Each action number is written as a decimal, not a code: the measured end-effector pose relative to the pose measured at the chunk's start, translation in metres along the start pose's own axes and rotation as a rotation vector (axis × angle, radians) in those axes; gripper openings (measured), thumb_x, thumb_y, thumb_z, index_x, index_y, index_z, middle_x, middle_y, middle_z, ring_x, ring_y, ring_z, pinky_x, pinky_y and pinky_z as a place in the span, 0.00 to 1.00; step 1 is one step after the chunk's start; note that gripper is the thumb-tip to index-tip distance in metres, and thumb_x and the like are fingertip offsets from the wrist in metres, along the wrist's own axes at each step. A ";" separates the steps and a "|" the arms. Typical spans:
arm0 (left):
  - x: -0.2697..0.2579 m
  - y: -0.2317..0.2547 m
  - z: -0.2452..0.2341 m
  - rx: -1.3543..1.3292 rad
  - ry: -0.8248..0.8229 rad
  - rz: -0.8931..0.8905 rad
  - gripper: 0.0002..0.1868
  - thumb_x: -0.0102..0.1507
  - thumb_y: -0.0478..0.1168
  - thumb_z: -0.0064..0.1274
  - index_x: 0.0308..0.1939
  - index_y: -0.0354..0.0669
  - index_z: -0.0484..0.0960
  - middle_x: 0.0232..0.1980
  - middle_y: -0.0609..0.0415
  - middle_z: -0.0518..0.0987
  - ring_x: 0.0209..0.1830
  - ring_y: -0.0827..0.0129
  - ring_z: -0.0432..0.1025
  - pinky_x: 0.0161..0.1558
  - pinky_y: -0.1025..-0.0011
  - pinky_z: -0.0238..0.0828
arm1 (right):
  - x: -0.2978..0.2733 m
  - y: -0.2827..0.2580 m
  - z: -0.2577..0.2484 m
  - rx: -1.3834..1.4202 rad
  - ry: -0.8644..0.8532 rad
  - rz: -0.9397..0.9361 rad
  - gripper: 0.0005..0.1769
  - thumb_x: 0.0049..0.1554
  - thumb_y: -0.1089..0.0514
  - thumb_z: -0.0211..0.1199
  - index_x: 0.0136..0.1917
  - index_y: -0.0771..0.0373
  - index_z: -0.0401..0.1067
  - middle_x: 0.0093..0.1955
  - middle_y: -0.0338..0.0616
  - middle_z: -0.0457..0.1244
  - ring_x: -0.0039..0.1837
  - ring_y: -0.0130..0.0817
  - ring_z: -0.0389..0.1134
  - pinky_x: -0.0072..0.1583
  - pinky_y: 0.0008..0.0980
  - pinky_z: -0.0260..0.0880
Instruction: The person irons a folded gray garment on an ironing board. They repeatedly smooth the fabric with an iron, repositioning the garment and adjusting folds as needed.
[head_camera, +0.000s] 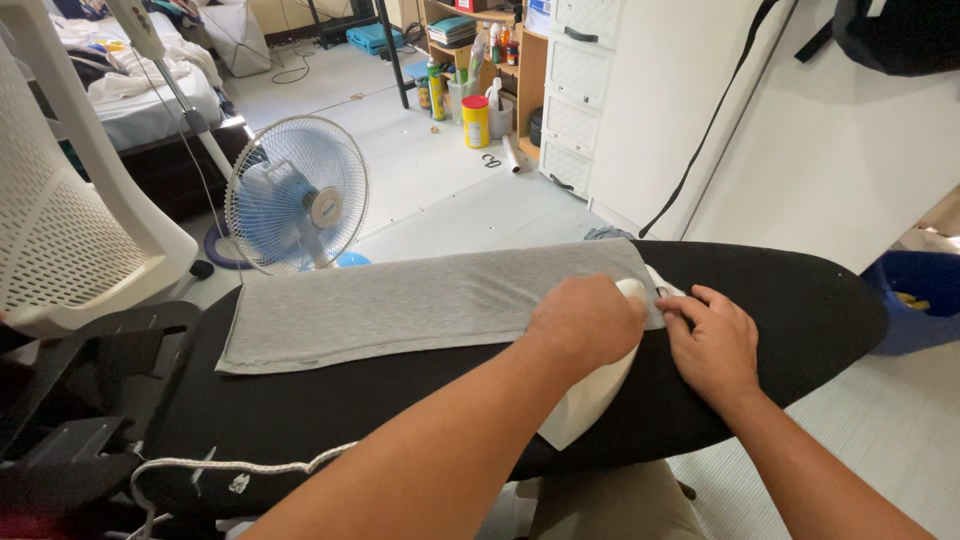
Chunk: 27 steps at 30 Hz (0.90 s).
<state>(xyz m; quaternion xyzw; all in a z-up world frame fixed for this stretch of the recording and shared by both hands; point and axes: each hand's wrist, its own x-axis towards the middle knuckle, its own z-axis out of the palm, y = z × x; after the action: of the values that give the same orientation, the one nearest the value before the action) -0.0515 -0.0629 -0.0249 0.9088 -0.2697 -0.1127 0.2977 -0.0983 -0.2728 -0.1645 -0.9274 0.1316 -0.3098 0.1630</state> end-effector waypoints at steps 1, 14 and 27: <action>-0.001 0.001 0.000 -0.006 -0.004 0.003 0.23 0.63 0.52 0.46 0.45 0.36 0.86 0.50 0.35 0.83 0.53 0.42 0.77 0.55 0.54 0.73 | 0.000 0.001 0.002 -0.007 -0.003 0.000 0.12 0.60 0.50 0.61 0.55 0.45 0.82 0.68 0.50 0.65 0.71 0.50 0.62 0.73 0.50 0.53; 0.044 0.026 0.004 0.015 -0.008 -0.120 0.19 0.64 0.44 0.51 0.52 0.36 0.83 0.57 0.42 0.82 0.59 0.53 0.77 0.54 0.60 0.77 | 0.004 -0.008 -0.002 -0.122 -0.197 0.058 0.19 0.60 0.50 0.53 0.61 0.44 0.79 0.75 0.50 0.58 0.78 0.48 0.52 0.77 0.54 0.38; 0.056 -0.009 -0.018 -0.072 0.144 -0.247 0.20 0.66 0.42 0.43 0.57 0.35 0.79 0.60 0.37 0.80 0.63 0.49 0.74 0.63 0.60 0.71 | 0.004 -0.024 -0.014 -0.040 -0.148 0.066 0.18 0.58 0.39 0.60 0.56 0.44 0.82 0.72 0.51 0.62 0.76 0.49 0.56 0.76 0.56 0.42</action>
<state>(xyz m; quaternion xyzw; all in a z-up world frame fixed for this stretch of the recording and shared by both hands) 0.0048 -0.0795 -0.0183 0.9296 -0.1297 -0.0924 0.3324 -0.1008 -0.2554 -0.1428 -0.9460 0.1558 -0.2323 0.1637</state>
